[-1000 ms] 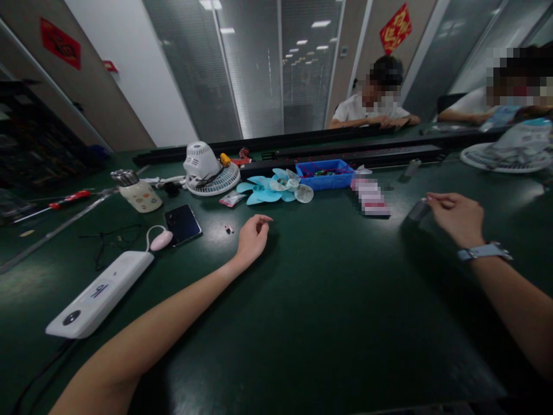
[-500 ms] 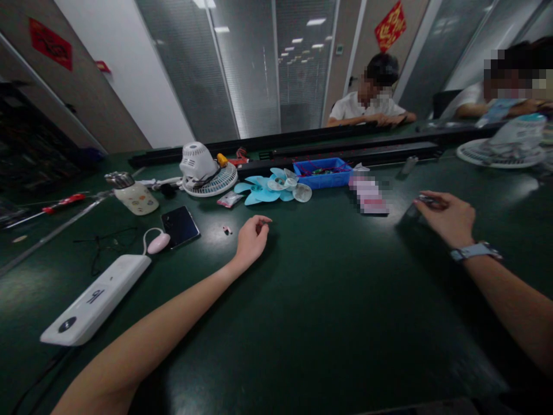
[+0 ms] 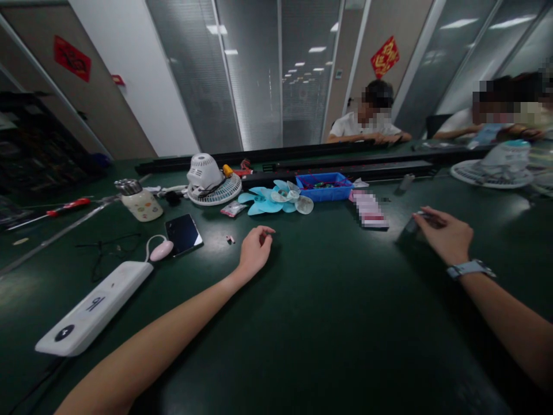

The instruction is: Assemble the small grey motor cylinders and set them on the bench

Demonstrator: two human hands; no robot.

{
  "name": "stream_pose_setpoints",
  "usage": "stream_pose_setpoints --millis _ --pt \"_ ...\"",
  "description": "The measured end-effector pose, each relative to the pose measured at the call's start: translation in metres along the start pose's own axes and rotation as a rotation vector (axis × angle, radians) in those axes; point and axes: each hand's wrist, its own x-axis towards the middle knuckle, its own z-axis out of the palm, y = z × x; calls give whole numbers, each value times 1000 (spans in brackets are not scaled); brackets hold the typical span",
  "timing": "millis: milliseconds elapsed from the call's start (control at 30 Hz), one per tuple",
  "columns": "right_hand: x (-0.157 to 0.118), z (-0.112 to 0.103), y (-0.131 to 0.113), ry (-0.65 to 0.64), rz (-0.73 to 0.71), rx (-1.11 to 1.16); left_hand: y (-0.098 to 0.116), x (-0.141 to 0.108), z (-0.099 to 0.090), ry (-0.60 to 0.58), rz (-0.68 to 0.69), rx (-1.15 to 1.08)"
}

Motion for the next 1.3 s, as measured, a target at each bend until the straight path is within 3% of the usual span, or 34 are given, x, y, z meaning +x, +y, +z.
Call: stream_pose_setpoints --millis 767,1300 --pt "12 6 -7 59 39 -71 -3 0 2 -16 7 12" --pt "2 2 -11 -17 53 -9 -1 -1 0 -26 16 17"
